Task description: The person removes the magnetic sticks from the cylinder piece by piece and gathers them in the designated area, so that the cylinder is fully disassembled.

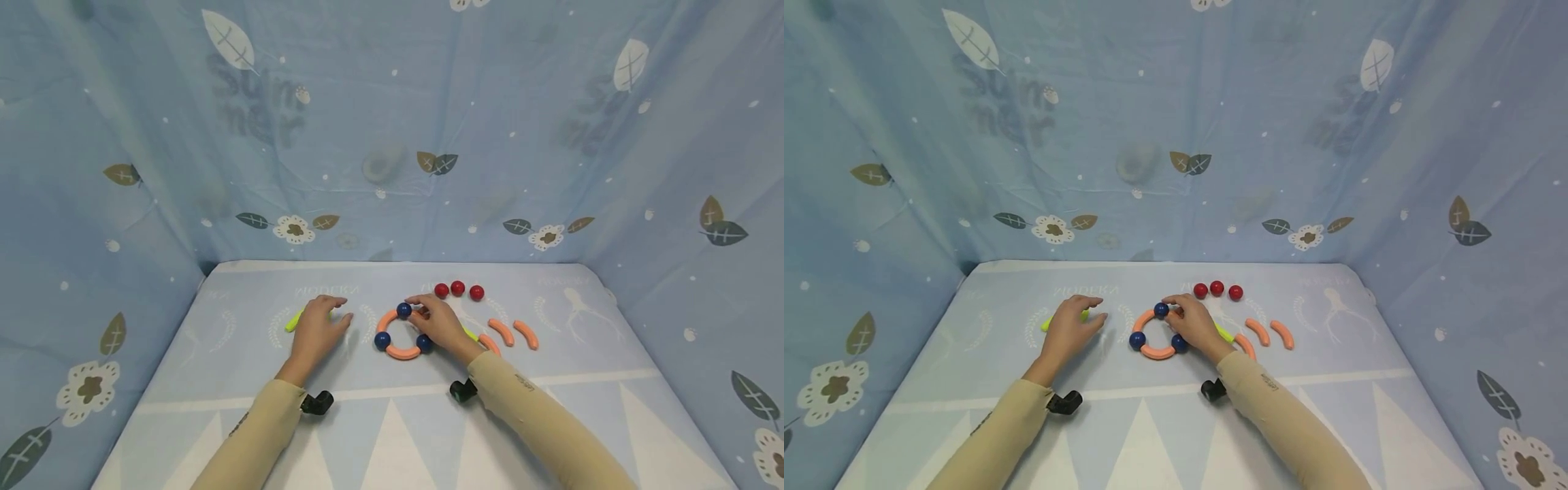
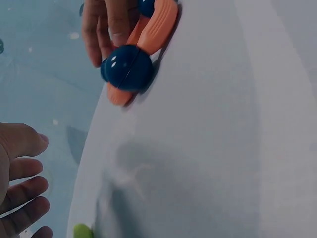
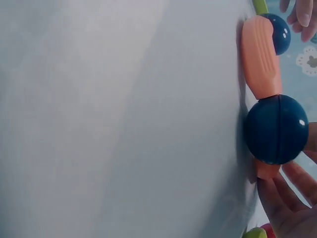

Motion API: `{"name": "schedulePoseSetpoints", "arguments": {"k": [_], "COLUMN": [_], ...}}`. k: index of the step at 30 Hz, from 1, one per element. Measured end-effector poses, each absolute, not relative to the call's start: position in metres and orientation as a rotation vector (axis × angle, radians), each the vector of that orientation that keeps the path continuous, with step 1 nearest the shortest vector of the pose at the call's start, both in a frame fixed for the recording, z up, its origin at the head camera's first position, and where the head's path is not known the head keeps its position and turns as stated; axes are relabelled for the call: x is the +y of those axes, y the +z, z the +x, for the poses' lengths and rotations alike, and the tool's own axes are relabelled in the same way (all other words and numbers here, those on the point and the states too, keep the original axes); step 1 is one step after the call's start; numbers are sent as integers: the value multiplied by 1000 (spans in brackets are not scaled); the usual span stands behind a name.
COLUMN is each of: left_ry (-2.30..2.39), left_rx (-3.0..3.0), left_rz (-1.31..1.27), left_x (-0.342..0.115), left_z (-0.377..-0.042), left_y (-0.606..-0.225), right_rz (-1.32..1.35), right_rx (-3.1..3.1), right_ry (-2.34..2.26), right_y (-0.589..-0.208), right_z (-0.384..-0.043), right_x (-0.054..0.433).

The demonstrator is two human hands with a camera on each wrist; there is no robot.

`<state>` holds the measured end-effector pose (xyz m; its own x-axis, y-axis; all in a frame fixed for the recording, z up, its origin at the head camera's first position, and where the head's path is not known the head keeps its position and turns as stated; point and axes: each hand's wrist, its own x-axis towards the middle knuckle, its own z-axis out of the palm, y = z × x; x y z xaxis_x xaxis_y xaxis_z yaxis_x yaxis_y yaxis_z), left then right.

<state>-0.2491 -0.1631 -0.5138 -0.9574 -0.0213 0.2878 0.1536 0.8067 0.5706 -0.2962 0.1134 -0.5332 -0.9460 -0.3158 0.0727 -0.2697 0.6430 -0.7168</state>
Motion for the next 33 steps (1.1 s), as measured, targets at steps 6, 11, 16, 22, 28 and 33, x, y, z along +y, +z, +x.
{"name": "schedulePoseSetpoints", "arguments": {"k": [6, 11, 16, 22, 28, 33], "left_ry": [-894, -896, -930, -938, -904, -921], "left_rx": [-2707, -2740, -2737, -2731, -2776, -2771], "left_rz": [-143, -225, -374, -569, -677, -720], "left_x": [-146, -134, -124, -113, -102, -96], "left_z": [-241, -234, -229, -227, -226, -227], "left_y": [-518, -523, -527, -534, -542, -543], "right_rz": [-567, -670, -724, -687, -654, -668], "right_rx": [2793, 2801, 2810, 2822, 2789, 2781], "right_ry": [-1217, -1219, -1219, -1176, -1160, -1147], "right_y": [-528, -527, -525, -524, -530, -535], "right_z": [-287, -277, -265, -252, -244, -241], "right_x": [122, 130, 137, 144, 146, 146]}}
